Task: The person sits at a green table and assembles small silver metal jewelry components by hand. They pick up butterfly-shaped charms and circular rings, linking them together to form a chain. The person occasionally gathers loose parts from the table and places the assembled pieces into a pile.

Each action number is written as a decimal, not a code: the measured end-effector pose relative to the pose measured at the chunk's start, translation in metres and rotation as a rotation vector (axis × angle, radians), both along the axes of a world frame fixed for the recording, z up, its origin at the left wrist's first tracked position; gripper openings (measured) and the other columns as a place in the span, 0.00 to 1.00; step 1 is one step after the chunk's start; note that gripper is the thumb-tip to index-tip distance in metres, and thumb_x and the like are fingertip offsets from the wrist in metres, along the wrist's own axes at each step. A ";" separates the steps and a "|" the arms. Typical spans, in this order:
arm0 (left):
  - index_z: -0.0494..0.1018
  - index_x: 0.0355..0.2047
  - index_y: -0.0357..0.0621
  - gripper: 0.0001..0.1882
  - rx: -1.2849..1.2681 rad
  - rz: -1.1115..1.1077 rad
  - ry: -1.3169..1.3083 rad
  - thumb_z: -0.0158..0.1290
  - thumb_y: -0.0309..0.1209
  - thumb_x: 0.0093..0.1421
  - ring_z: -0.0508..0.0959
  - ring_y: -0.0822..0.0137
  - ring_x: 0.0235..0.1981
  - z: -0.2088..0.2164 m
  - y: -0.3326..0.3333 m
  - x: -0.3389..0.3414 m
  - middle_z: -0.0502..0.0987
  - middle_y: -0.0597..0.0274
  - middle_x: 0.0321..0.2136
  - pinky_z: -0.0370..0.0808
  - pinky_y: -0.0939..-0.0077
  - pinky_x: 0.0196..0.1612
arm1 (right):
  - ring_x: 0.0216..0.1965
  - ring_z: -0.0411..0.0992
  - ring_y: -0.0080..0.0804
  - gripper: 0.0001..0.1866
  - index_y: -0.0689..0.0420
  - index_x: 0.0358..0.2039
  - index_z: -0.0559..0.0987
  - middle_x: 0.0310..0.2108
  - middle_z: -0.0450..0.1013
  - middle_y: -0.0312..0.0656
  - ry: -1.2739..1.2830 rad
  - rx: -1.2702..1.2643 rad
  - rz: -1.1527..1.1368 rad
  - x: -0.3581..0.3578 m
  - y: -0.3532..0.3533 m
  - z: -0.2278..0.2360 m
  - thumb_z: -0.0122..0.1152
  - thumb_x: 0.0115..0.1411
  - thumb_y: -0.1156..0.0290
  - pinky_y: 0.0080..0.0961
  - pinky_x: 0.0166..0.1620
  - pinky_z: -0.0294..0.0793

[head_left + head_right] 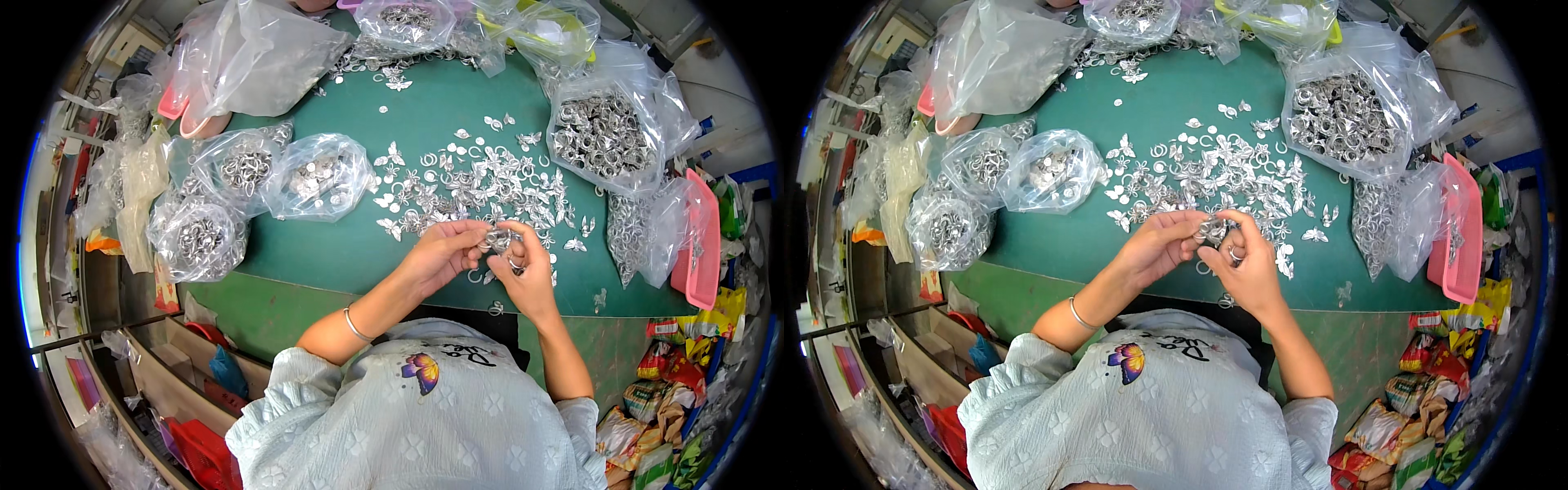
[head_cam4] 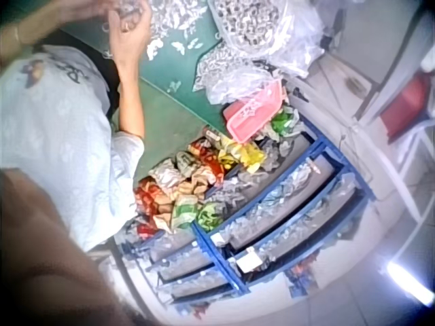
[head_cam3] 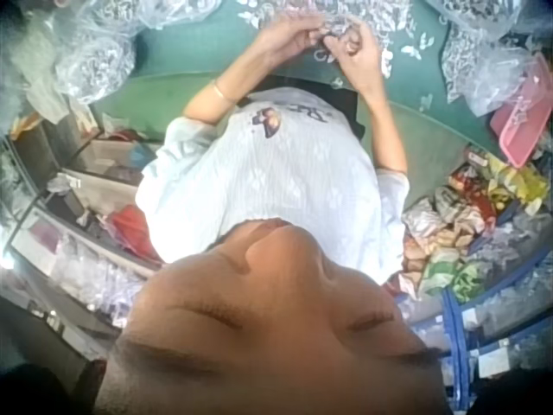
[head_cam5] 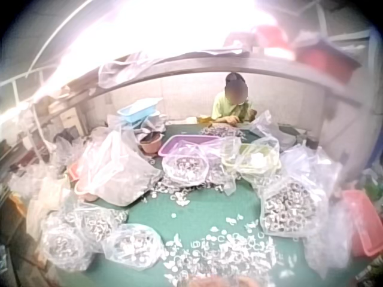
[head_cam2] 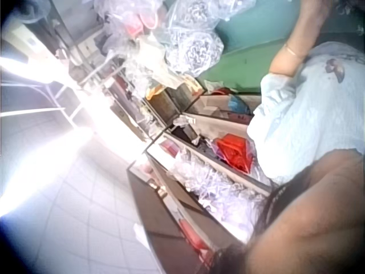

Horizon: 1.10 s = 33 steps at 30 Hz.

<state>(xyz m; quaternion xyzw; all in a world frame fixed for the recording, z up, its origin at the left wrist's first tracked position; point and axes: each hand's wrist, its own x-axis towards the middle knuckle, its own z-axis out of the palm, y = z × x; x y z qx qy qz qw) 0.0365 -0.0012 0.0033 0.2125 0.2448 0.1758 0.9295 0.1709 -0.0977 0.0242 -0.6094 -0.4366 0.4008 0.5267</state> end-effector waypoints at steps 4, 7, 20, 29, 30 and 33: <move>0.69 0.39 0.34 0.10 0.025 -0.008 0.036 0.48 0.25 0.57 0.66 0.79 0.18 0.004 -0.002 0.000 0.70 0.66 0.22 0.65 0.87 0.21 | 0.18 0.63 0.15 0.09 0.63 0.35 0.70 0.17 0.68 0.35 -0.212 0.042 -0.021 -0.003 0.004 0.003 0.55 0.55 0.72 0.16 0.20 0.60; 0.69 0.40 0.34 0.11 -0.048 -0.095 -0.020 0.47 0.25 0.57 0.65 0.79 0.19 -0.003 0.007 -0.005 0.70 0.66 0.23 0.66 0.88 0.22 | 0.17 0.61 0.16 0.09 0.64 0.34 0.71 0.15 0.66 0.35 -0.221 0.043 0.035 -0.001 0.004 0.006 0.55 0.55 0.72 0.16 0.19 0.59; 0.73 0.34 0.36 0.14 1.564 0.389 0.301 0.57 0.19 0.44 0.75 0.66 0.24 0.019 -0.010 -0.003 0.75 0.55 0.29 0.72 0.78 0.28 | 0.16 0.51 0.14 0.11 0.62 0.33 0.71 0.13 0.59 0.30 0.091 -0.195 0.223 0.018 0.005 0.010 0.52 0.57 0.66 0.17 0.18 0.49; 0.75 0.27 0.33 0.04 1.532 0.536 0.195 0.53 0.19 0.49 0.75 0.65 0.20 0.011 -0.011 -0.005 0.75 0.55 0.20 0.70 0.78 0.24 | 0.12 0.51 0.12 0.16 0.61 0.31 0.71 0.13 0.56 0.28 0.569 -0.348 0.358 0.016 0.006 0.030 0.45 0.62 0.60 0.11 0.14 0.45; 0.75 0.28 0.34 0.04 1.512 0.565 0.167 0.53 0.21 0.50 0.75 0.65 0.20 0.007 -0.011 -0.004 0.75 0.55 0.20 0.70 0.79 0.23 | 0.11 0.51 0.13 0.17 0.61 0.30 0.71 0.13 0.57 0.29 0.610 -0.365 0.339 0.014 0.006 0.031 0.44 0.62 0.59 0.12 0.14 0.46; 0.75 0.27 0.33 0.05 1.336 0.563 0.144 0.51 0.23 0.53 0.74 0.68 0.20 0.006 -0.014 -0.001 0.75 0.56 0.20 0.69 0.80 0.22 | 0.09 0.50 0.15 0.20 0.62 0.27 0.71 0.12 0.58 0.32 0.684 -0.405 0.296 0.007 0.007 0.035 0.41 0.62 0.56 0.13 0.12 0.47</move>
